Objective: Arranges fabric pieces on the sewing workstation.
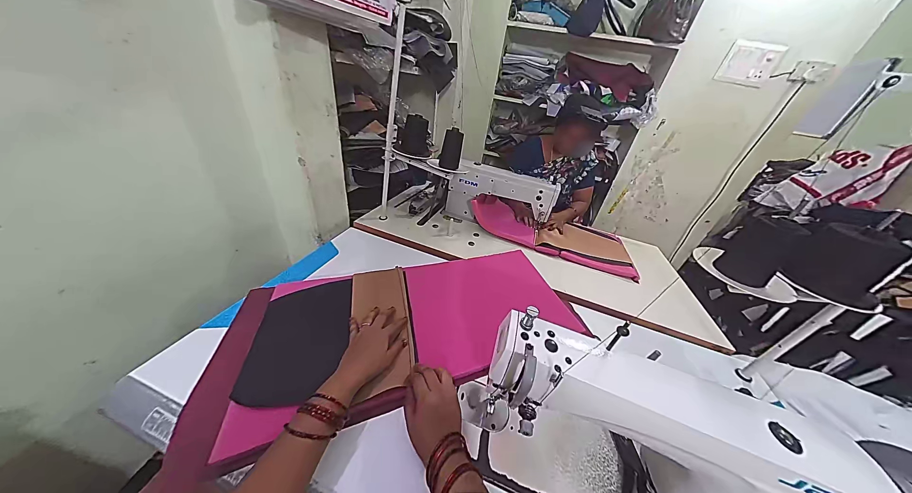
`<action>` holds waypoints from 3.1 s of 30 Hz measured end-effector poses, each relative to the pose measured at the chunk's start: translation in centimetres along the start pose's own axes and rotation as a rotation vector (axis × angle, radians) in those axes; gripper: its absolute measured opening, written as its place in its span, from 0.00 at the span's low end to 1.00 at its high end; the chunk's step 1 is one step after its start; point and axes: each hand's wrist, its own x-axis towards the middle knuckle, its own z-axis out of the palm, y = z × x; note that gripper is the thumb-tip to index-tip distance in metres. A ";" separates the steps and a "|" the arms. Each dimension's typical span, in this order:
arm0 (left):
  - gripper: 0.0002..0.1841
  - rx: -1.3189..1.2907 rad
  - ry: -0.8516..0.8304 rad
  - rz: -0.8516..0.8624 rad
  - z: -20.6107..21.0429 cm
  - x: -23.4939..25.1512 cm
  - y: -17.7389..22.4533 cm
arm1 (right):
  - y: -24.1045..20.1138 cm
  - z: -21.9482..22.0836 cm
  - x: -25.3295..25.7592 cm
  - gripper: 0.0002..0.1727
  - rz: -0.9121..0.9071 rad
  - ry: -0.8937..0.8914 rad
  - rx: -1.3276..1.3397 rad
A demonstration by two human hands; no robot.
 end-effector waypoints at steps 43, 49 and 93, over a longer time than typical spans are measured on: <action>0.29 -0.016 0.079 -0.072 -0.9 6.7 -0.3 | 1.7 -0.9 -0.3 0.13 0.053 -0.014 0.167; 0.28 -0.074 0.072 -0.039 -3.1 4.5 -0.1 | 0.6 -0.9 -1.1 0.14 0.001 -0.039 0.215; 0.37 -0.081 0.335 0.156 -5.3 -4.2 -27.1 | -10.9 -1.2 17.5 0.23 0.382 -0.417 -0.396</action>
